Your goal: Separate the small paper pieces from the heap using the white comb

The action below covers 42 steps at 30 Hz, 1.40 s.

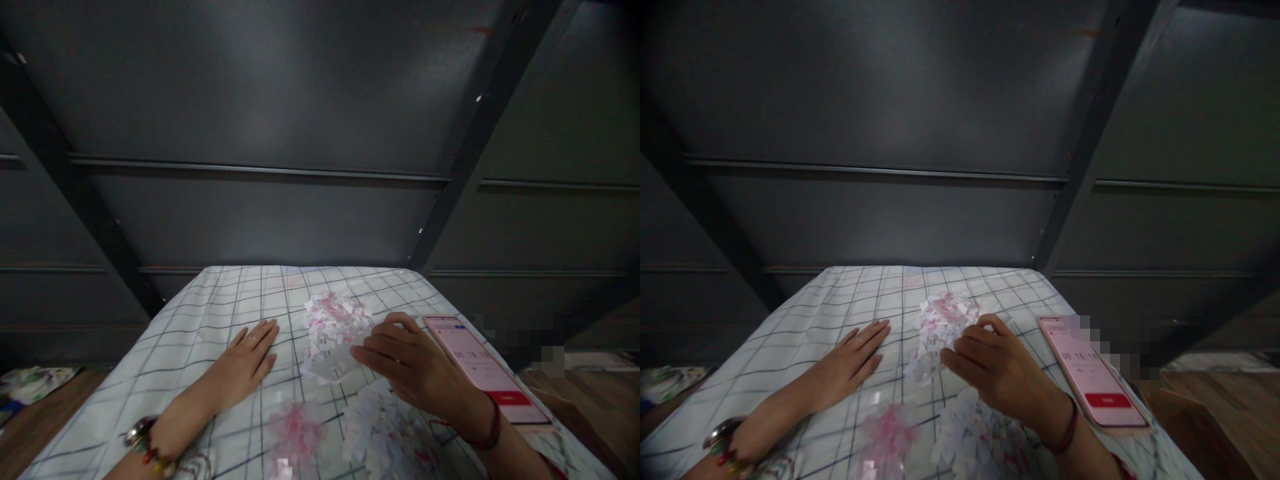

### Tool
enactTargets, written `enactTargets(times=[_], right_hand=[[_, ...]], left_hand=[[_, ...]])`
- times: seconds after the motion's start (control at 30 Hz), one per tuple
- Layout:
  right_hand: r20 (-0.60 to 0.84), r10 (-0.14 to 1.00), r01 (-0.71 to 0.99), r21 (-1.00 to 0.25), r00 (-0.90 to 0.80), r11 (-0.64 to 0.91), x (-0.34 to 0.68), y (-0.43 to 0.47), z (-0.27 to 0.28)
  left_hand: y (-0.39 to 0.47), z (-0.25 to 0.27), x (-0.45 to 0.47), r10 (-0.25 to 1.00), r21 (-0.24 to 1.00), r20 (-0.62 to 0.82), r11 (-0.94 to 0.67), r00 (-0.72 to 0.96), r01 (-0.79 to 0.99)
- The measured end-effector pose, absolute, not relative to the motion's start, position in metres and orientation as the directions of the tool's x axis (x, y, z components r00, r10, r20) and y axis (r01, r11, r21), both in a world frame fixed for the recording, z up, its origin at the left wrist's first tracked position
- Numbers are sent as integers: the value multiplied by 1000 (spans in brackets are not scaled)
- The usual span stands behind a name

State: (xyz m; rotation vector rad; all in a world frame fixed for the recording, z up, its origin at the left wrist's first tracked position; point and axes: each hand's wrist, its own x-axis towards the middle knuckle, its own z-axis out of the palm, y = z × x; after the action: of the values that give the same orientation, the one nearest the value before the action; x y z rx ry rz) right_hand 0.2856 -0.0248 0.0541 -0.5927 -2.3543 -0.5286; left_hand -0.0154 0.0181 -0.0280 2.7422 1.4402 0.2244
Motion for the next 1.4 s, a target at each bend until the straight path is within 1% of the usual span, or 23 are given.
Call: enactTargets(times=[0.13,0.3,0.43,0.67,0.73,0.83,0.93,1.03,1.17,1.4], right_hand=[[660,321,561,185,-680,807,294,-25,56],[675,305,574,214,-672,791,290,-25,55],[659,319,556,182,-681,811,291,-25,56],[672,328,569,171,-664,804,303,-22,52],[658,333,552,153,-676,820,302,-21,51],[631,373,540,86,-680,837,305,-21,53],[641,399,542,32,-655,840,311,-20,56],[660,400,542,13,-636,840,314,-18,55],[641,400,526,7,-655,851,312,-17,50],[641,398,481,-52,-656,875,312,-20,51]], left_hand=[[17,-25,-13,831,93,77,-556,551,826],[18,-28,-15,826,88,98,-563,555,822],[18,-29,-15,823,88,111,-566,557,819],[17,-22,-11,844,101,43,-537,535,838],[17,-22,-10,846,94,31,-533,532,841],[18,-22,-11,841,73,38,-542,540,837],[18,-24,-12,832,67,57,-554,551,830],[19,-25,-12,830,53,61,-557,554,829],[20,-28,-12,834,50,57,-552,549,832],[22,-33,-14,814,55,100,-579,572,814]])
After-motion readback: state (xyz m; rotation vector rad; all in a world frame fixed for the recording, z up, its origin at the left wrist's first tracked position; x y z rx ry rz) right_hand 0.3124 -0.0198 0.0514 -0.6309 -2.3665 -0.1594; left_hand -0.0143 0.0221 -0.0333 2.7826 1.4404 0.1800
